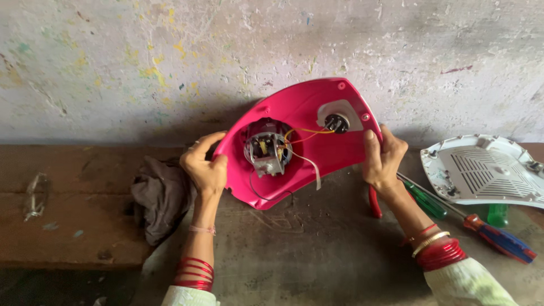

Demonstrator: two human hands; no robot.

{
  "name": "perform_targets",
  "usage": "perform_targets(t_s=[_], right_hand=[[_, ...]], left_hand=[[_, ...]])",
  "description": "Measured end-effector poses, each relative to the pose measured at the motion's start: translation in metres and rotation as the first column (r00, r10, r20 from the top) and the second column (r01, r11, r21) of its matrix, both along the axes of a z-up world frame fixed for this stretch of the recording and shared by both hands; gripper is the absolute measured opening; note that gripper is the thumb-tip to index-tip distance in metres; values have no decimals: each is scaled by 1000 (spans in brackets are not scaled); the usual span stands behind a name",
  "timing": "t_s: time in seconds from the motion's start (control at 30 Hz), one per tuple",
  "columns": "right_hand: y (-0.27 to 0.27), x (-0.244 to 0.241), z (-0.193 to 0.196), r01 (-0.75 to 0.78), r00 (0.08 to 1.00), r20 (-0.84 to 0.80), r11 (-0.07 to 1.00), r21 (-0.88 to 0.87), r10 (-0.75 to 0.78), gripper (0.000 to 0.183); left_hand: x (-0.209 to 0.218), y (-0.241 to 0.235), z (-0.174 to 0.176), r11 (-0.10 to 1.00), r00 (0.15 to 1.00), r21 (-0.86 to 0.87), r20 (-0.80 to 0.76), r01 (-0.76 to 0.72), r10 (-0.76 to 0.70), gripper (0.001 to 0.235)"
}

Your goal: The person unscrews internal components from a pink plastic appliance housing using a screwdriver, removes the motor unit, and wipes a black rubber ring with a brown cloth.

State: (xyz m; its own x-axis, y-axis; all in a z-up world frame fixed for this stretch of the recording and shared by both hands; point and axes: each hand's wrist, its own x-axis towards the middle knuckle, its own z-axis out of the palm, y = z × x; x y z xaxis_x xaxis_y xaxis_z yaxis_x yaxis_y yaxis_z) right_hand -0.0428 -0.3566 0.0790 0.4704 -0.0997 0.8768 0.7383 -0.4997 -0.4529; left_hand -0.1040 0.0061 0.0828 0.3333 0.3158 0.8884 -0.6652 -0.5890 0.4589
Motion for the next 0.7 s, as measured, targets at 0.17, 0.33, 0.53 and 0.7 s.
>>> perform_targets(t_s=[0.17, 0.33, 0.53, 0.7], right_hand=[[-13, -4, 4, -35, 999, 9, 998, -46, 36, 47], [-42, -16, 7, -195, 952, -181, 947, 256, 245, 54], [-66, -57, -15, 375, 843, -313, 895, -243, -438, 29], [-66, -74, -33, 240, 888, -358, 955, -171, -287, 29]], left_hand=[[-22, -30, 5, 969, 978, 168, 137, -181, 159, 45], [-34, -56, 5, 881, 925, 336, 294, -334, 239, 45], [-29, -76, -11, 741, 879, 568, 473, -359, 63, 32], [-20, -127, -19, 631, 928, 774, 264, -41, -264, 30]])
